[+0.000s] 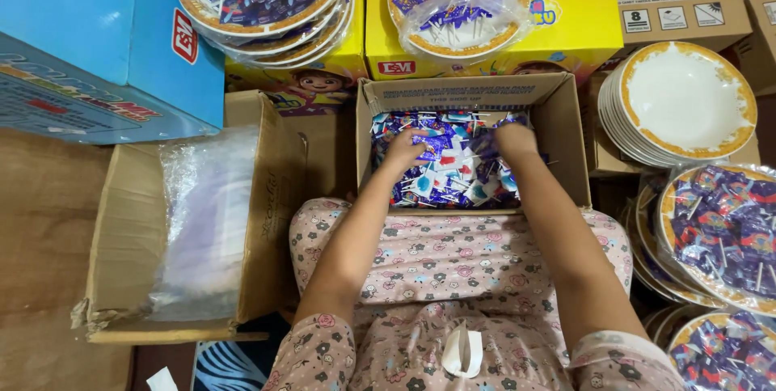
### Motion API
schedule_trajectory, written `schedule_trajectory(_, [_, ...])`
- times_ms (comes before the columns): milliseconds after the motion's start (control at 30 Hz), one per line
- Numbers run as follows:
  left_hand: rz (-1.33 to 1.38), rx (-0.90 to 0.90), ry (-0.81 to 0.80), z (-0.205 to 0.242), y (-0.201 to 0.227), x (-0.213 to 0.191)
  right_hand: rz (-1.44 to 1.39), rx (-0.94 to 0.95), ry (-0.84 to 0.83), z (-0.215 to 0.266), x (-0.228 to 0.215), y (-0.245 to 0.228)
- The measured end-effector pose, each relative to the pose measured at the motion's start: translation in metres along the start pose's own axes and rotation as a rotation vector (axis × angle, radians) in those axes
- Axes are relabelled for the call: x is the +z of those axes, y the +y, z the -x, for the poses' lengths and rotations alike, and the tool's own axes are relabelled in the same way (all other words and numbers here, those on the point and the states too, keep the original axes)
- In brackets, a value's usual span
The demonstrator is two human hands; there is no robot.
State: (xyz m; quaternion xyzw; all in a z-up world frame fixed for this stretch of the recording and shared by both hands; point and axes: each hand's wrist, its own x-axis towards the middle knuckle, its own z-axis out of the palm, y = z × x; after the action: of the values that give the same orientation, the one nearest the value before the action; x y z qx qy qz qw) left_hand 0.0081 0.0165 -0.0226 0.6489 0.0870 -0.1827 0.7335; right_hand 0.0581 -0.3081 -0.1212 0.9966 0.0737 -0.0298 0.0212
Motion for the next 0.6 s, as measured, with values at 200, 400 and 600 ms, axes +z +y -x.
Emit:
schedule_trajectory(200, [0.048,0.006,-0.05,0.011,0.013,0.004,-0.824,0.025,0.19,0.041,-0.094,-0.013])
schedule_trajectory(400, [0.087,0.021,-0.107,0.004,0.003,0.011,-1.131,0.023,-0.064,0.05,-0.122,-0.068])
schedule_trajectory(600, [0.165,0.015,-0.143,0.0,0.001,0.008,-0.996,-0.025,-0.106,0.067,-0.156,-0.077])
